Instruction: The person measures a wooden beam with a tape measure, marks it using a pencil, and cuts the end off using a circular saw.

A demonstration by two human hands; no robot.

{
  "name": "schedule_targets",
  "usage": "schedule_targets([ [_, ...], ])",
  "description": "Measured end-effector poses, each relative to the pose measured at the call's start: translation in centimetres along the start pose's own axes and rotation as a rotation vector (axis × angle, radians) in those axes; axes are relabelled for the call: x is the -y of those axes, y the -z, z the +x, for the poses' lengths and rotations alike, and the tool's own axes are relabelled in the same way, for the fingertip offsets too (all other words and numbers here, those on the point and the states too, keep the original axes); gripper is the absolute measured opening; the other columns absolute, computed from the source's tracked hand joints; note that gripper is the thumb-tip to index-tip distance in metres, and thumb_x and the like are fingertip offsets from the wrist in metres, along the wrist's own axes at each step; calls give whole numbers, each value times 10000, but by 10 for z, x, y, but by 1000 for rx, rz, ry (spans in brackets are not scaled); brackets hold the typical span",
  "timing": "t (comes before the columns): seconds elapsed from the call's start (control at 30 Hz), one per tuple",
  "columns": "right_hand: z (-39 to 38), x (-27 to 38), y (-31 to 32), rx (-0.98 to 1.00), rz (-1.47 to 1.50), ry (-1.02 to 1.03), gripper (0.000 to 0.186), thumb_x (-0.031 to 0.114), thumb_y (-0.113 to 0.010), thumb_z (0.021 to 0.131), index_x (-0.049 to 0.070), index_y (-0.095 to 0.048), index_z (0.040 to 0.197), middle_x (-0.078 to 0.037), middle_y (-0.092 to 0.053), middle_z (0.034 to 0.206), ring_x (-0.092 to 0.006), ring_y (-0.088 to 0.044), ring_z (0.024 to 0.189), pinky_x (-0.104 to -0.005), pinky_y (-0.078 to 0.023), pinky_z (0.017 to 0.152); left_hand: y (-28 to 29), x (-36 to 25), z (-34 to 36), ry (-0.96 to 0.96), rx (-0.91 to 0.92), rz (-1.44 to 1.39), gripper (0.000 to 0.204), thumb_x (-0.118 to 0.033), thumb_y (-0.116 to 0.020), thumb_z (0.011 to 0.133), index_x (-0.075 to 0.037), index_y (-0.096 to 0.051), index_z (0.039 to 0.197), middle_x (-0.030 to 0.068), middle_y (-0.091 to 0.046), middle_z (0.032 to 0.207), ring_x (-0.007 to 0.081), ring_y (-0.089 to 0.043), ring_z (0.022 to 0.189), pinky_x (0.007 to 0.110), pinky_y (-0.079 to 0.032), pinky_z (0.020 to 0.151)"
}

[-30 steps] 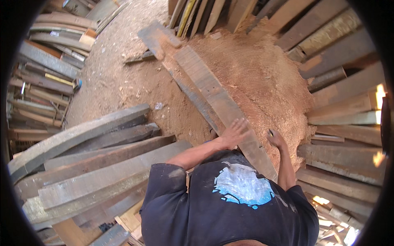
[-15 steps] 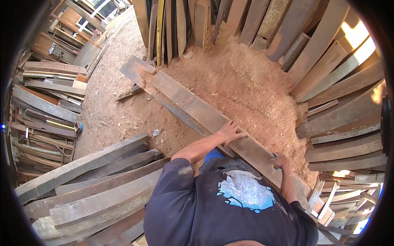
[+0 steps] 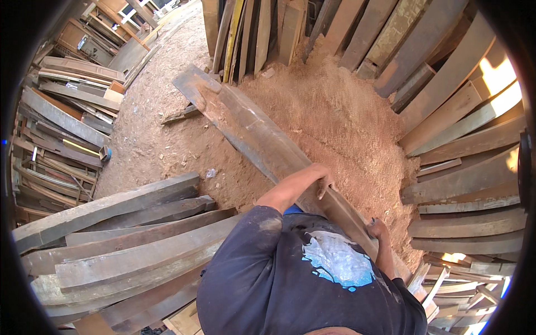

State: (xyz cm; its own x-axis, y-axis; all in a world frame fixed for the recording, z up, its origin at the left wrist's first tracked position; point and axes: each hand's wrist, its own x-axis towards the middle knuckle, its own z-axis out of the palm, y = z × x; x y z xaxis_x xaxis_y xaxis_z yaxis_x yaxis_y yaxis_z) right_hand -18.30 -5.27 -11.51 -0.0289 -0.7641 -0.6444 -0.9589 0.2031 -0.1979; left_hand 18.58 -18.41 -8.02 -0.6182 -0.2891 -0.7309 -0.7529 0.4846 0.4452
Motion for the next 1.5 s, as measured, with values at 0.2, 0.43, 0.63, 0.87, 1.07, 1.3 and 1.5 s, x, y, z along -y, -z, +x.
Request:
schedule_targets([
  [0.2, 35, -16, 29, -33, 29, -26, 512, 254, -679, 806, -74, -604, 1192, -291, -695, 1063, -396, -688, 1015, -446, -549, 848, 24, 10, 18, 26, -68, -170, 846, -372, -916, 625, -154, -597, 1378, 122, -685, 1250, 305, -640, 1173, 444, -518, 961],
  [0.43, 58, -5, 18, 218, 21, 7, 510, 347, -702, 784, -59, -688, 1093, -286, -709, 1002, -395, -705, 948, -451, -552, 805, 6, 23, 9, 43, -248, -234, 770, -386, -895, 671, -116, -622, 1338, 123, -666, 1290, 333, -629, 1184, 461, -520, 951],
  [0.63, 85, -53, -10, 231, 18, -16, 471, 303, -670, 789, -28, -691, 1123, -285, -705, 1042, -412, -691, 998, -473, -545, 843, 19, -26, -38, 19, -309, 24, 1034, -400, -920, 622, -140, -415, 1487, 205, -459, 1495, 395, -399, 1407, 585, -350, 1100],
  [0.87, 41, -3, 21, -61, 26, 8, 515, 326, -689, 778, 11, -686, 1185, -278, -695, 1103, -394, -683, 1032, -452, -540, 894, -36, -20, -15, 0, -601, 386, 1017, -325, -965, 518, -147, -471, 1389, 217, -559, 1362, 378, -468, 1352, 530, -353, 1109],
  [1.07, 12, -44, 63, 226, -53, -18, 443, 396, -674, 804, 56, -702, 1087, -227, -710, 1079, -379, -685, 980, -467, -539, 862, 1, -26, 3, -5, -190, 134, 846, -225, -957, 496, -58, -538, 1212, 191, -615, 1244, 360, -555, 1241, 458, -459, 1006],
  [1.3, -14, -76, 22, 88, 61, -222, 371, 383, -658, 739, 79, -759, 926, -169, -746, 1005, -320, -705, 901, -493, -535, 784, 4, -27, 1, -60, -312, 292, 799, -235, -883, 558, -121, -518, 1260, 203, -599, 1285, 396, -557, 1234, 487, -487, 999],
  [1.5, -41, -57, 14, 100, 258, -325, 388, 209, -658, 673, 126, -769, 1035, -122, -736, 1102, -288, -701, 1037, -503, -534, 816, 26, -36, 2, -88, 14, 361, 952, -418, -906, 535, -73, -467, 1307, 230, -604, 1296, 412, -566, 1231, 485, -463, 1039],
])
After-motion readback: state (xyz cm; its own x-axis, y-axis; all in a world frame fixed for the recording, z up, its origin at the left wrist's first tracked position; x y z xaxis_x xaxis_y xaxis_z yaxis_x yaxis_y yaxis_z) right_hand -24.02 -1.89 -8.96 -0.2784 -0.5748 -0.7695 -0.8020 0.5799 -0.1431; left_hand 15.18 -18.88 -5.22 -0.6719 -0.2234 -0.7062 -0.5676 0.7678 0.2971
